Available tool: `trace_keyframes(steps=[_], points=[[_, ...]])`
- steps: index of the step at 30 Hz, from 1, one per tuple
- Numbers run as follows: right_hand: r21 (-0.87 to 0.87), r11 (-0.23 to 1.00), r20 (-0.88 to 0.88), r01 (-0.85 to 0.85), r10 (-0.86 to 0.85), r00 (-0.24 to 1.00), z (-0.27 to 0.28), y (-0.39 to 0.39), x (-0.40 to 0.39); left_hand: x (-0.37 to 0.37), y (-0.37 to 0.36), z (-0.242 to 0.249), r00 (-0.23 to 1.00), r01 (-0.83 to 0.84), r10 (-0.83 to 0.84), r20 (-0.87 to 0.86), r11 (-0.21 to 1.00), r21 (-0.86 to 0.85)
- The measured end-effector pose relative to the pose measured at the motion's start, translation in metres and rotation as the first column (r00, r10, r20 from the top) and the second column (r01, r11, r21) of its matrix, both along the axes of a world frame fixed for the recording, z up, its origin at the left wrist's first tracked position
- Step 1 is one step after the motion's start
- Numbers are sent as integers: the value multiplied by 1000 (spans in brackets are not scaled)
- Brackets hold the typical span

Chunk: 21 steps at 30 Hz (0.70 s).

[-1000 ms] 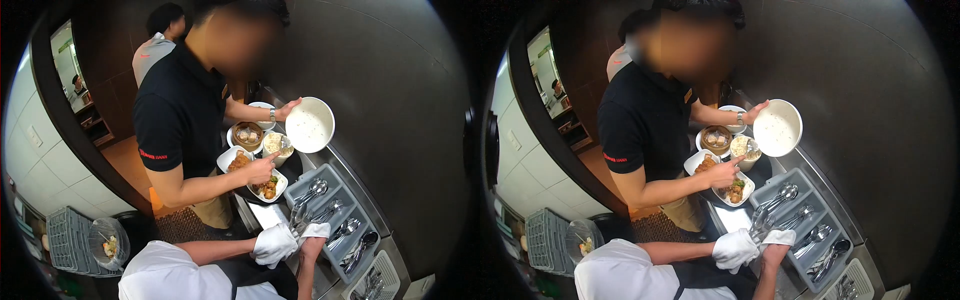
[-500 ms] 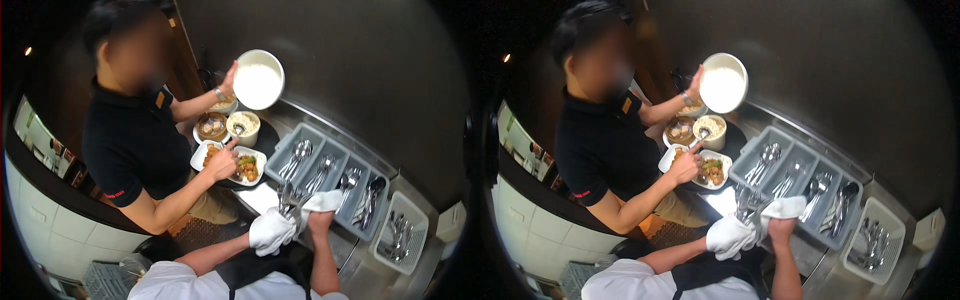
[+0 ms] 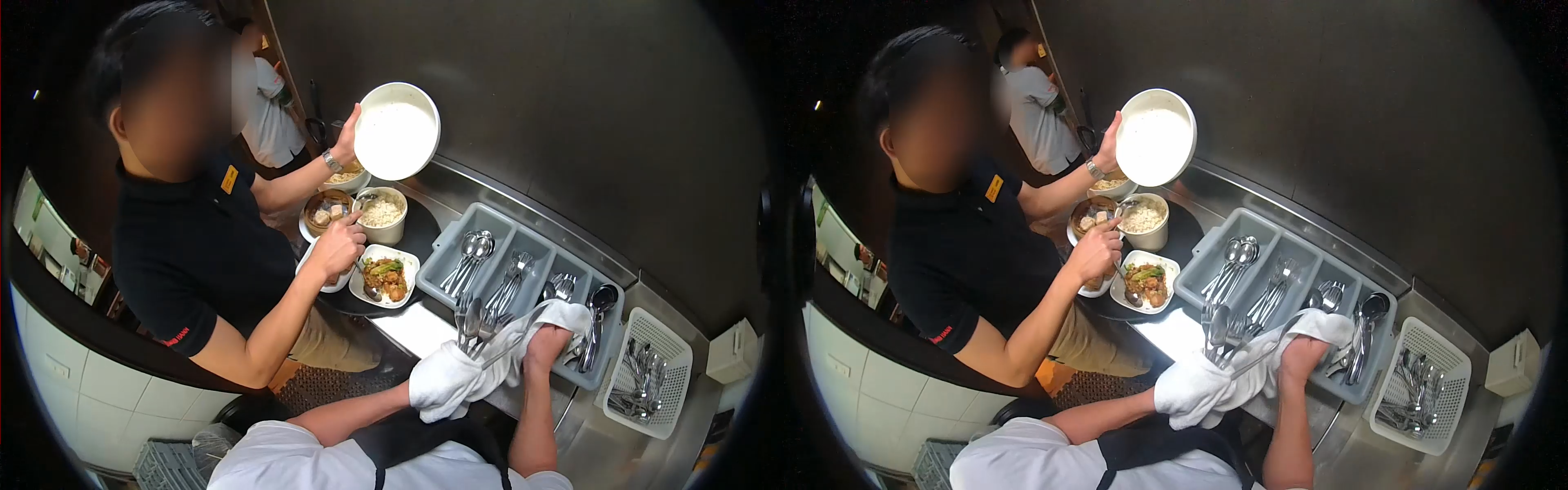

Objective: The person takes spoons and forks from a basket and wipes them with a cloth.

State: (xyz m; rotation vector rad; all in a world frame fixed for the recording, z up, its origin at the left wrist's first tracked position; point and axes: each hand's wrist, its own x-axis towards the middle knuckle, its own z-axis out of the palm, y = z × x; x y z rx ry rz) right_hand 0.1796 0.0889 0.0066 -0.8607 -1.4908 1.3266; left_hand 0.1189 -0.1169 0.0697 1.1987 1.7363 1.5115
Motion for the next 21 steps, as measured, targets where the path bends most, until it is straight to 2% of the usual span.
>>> trace_keyframes(steps=[2, 3, 4, 6, 7, 8, 9, 10, 12, 13, 15, 16, 17, 18, 20, 21], points=[[-331, 932, -75, -144, 126, 989, 1, -27, 0, -17, 3, -31, 956, 75, -109, -272, 988, -134], [-466, 834, -195, -294, 227, 954, -1, -45, 3, -21, 4, -31, 907, 55, -100, -410, 991, -120], [-292, 908, -317, -302, 206, 926, -30, -56, -7, -25, 6, -32, 838, 28, -78, -540, 995, -100], [-42, 928, -40, -371, 370, 928, -12, -68, 4, -29, 8, -56, 909, 64, -77, -410, 997, -45], [-13, 930, -14, -367, 366, 930, -12, -58, 5, -26, 9, -50, 919, 98, -98, -383, 995, -18], [-52, 946, 20, -321, 323, 946, -13, -53, 8, -26, 9, -48, 891, 133, -116, -439, 991, 8], [-87, 958, -43, -274, 271, 962, -22, -53, 7, -26, 10, -46, 860, 168, -130, -493, 985, 34], [-67, 980, 34, -185, 188, 982, -23, -62, 7, -28, 10, -57, 877, 238, -261, -402, 965, -108], [14, 976, -29, -216, 216, 976, -12, -87, 9, -30, 7, -54, 726, 98, -225, -650, 969, -226], [66, 967, 59, -245, 242, 969, -17, -87, 16, -29, 7, -48, 666, 95, -225, -711, 971, -218], [150, 932, 240, -329, 288, 927, -25, -81, 28, -24, 13, -38, 877, 160, -181, -444, 984, -84], [-85, 947, 181, -310, 321, 930, -27, -76, 32, -21, 15, -29, 936, 202, -205, -286, 979, -42], [-317, 903, 112, -290, 339, 934, -18, -66, 32, -18, 18, -21, 967, 232, -229, -114, 973, 12], [-531, 803, 36, -270, 340, 940, -12, -54, 32, -15, 20, -12, 967, 245, -249, 55, 967, 69], [-606, 681, -279, -410, 301, 912, -16, -28, 32, -13, 16, 0, 873, 222, -241, 423, 970, 95], [-615, 644, -311, -456, 333, 890, -12, -30, 37, -19, 9, -14, 942, 246, -231, 244, 969, -32]])
